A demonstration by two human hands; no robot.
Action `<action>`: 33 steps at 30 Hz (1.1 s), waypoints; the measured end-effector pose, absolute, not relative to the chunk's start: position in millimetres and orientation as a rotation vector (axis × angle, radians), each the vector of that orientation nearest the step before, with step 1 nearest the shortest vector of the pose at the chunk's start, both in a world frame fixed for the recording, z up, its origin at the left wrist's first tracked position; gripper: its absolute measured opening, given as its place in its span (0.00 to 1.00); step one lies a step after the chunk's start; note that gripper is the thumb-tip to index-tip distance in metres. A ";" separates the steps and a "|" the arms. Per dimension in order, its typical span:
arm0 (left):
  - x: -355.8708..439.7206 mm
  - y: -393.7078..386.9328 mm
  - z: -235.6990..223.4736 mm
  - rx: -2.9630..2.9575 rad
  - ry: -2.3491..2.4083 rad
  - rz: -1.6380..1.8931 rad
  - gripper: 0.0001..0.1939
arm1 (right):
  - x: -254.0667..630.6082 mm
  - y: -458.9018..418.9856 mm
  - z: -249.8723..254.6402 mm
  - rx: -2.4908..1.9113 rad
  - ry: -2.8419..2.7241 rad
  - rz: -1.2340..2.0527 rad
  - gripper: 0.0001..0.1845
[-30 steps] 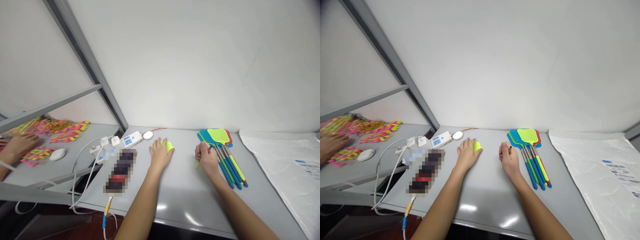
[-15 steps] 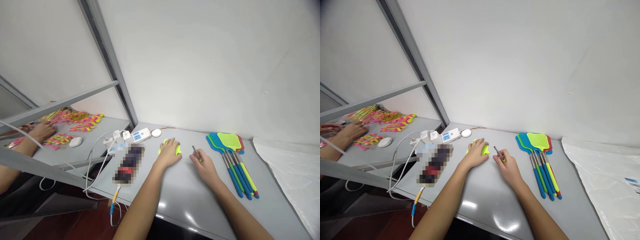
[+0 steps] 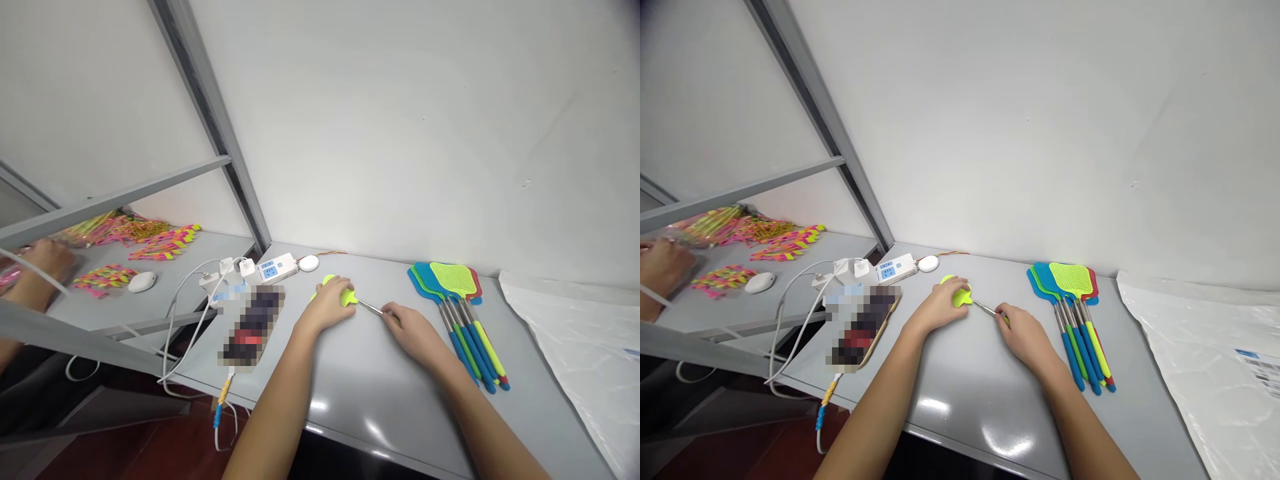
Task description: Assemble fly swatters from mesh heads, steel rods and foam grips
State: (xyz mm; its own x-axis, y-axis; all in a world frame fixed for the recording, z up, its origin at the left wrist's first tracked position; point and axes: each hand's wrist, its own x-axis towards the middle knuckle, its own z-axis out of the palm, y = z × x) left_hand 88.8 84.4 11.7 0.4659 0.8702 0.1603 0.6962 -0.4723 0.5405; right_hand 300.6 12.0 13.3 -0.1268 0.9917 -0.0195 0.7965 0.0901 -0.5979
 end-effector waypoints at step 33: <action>82.4 91.7 3.0 2.262 1.273 0.615 0.25 | 316.1 16.5 7.3 -1.635 -2.058 0.749 0.17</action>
State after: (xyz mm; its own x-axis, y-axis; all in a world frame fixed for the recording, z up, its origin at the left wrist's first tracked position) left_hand 82.4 91.7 3.0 0.4692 0.8700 0.1517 0.6596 -0.4594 0.5949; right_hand 316.1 16.5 7.3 -0.2313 0.9728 -0.0147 0.7548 0.1699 -0.6335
